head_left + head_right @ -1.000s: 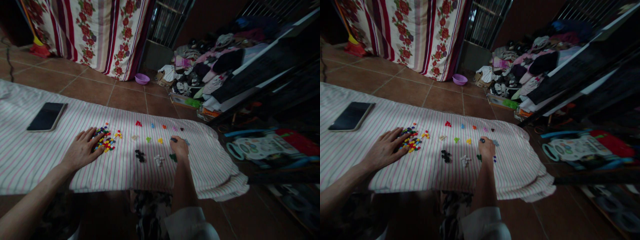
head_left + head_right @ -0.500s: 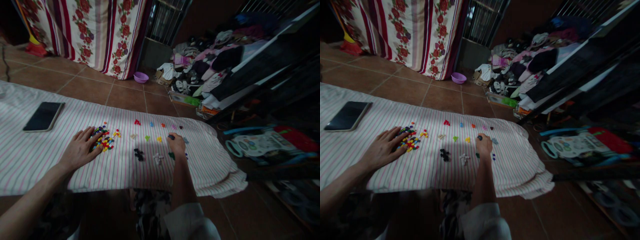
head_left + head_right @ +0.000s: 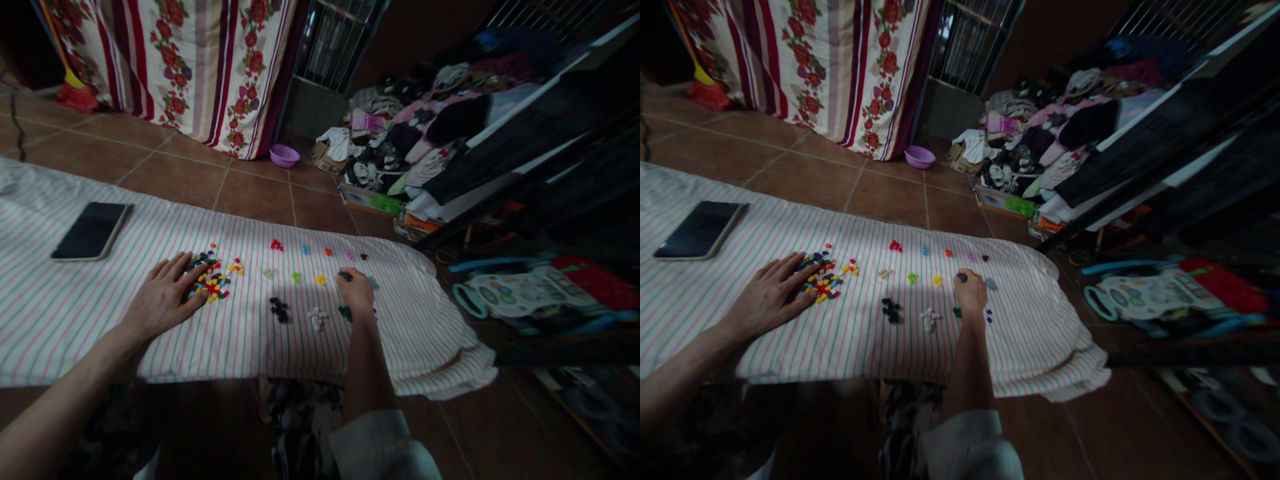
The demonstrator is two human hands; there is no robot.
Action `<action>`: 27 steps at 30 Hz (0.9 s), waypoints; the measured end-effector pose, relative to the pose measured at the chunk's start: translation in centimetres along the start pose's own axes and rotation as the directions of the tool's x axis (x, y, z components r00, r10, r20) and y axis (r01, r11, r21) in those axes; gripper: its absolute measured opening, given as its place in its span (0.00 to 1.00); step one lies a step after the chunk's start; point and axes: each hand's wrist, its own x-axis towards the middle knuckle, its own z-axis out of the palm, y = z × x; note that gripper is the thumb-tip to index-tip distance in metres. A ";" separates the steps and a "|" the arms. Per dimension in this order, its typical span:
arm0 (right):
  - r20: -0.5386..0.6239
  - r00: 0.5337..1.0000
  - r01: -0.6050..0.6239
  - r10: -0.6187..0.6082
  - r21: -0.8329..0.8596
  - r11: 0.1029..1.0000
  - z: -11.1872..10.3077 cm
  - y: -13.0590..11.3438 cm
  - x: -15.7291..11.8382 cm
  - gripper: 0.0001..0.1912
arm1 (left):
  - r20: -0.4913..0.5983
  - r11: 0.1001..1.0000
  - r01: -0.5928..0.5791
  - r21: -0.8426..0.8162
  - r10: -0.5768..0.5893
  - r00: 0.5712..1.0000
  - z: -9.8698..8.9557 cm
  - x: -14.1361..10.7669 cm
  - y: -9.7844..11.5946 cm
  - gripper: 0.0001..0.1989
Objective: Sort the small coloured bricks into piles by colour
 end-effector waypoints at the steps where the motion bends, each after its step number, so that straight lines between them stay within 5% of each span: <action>1: 0.002 1.000 0.003 -0.003 0.003 1.000 0.0 0.0 0.1 0.16 | -0.005 1.000 0.000 -0.003 0.000 1.000 0.0 0.0 0.0 0.26; 23: -0.039 0.997 -0.071 0.073 0.048 0.996 -0.2 -0.5 0.7 0.18 | 0.014 0.999 0.003 0.045 -0.004 1.000 0.1 -0.1 -0.1 0.29; 27: -0.181 0.984 0.014 0.002 0.085 0.996 -1.3 -2.7 -0.2 0.21 | 0.015 0.999 -0.002 0.054 0.002 1.000 0.1 -0.1 -0.1 0.30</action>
